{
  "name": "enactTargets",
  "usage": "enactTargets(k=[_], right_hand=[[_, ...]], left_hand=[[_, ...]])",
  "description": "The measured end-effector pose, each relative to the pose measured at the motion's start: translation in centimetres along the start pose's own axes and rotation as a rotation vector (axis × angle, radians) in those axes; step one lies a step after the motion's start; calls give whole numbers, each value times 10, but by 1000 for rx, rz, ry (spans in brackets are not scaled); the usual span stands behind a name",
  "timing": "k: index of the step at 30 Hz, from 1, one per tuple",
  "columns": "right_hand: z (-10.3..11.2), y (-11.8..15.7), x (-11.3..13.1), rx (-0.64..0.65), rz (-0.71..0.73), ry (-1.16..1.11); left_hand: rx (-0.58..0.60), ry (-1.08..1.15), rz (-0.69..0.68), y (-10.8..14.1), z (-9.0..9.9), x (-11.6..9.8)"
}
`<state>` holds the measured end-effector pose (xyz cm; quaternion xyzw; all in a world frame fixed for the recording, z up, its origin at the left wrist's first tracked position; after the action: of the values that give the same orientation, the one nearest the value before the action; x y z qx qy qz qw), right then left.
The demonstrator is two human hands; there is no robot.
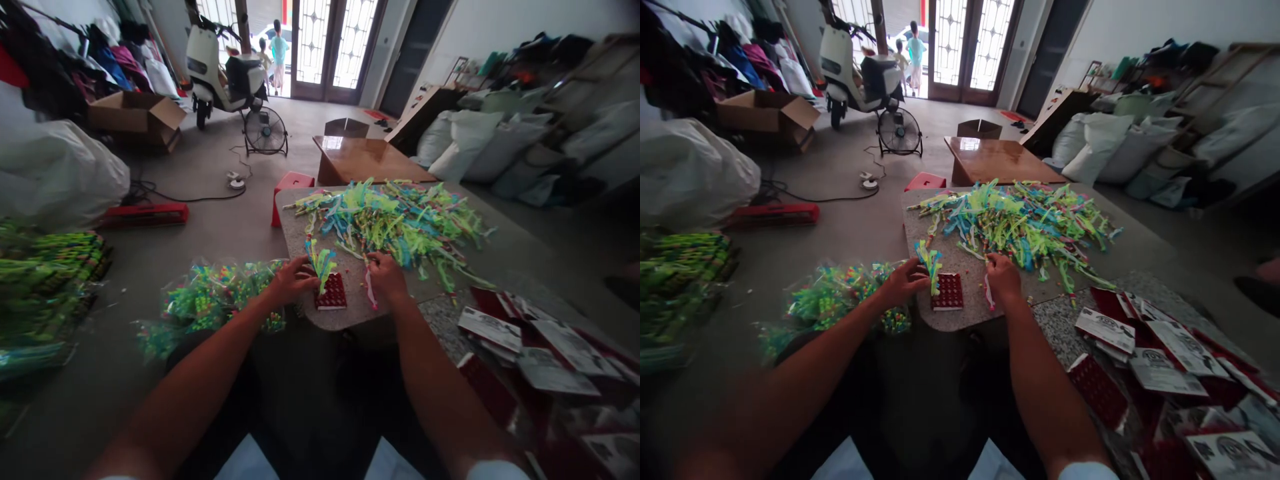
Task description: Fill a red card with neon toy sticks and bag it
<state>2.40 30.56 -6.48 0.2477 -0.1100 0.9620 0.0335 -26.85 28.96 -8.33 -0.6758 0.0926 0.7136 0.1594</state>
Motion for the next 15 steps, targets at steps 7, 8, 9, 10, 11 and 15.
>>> enactTargets(k=[7, 8, 9, 10, 11, 15], right_hand=[[-23, -5, -3, 126, -76, 216], [-23, -4, -2, 139, -64, 219], [-21, -4, -1, 146, -36, 200], [-18, -3, -1, 145, -5, 157], [-15, -3, -1, 139, 15, 90], [-4, 4, -5, 163, -135, -406]], left_hand=[[-1, -39, -27, 0, 1, -3], [-2, -40, -27, 1, 1, -3], [-1, -37, -23, 1, 2, -2], [-3, -32, -15, 1, 2, -1], [-4, -26, -6, 1, 2, 0], [19, -10, 6, 1, 3, 2]])
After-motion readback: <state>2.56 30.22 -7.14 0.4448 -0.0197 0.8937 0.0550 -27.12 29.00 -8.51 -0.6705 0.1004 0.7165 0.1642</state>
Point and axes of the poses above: each hand's wrist, its own y-axis away from the middle knuckle, its own z-axis out of the back of the hand, x = y × z, the point moved 2 cm from there along -y, towards the middle knuckle
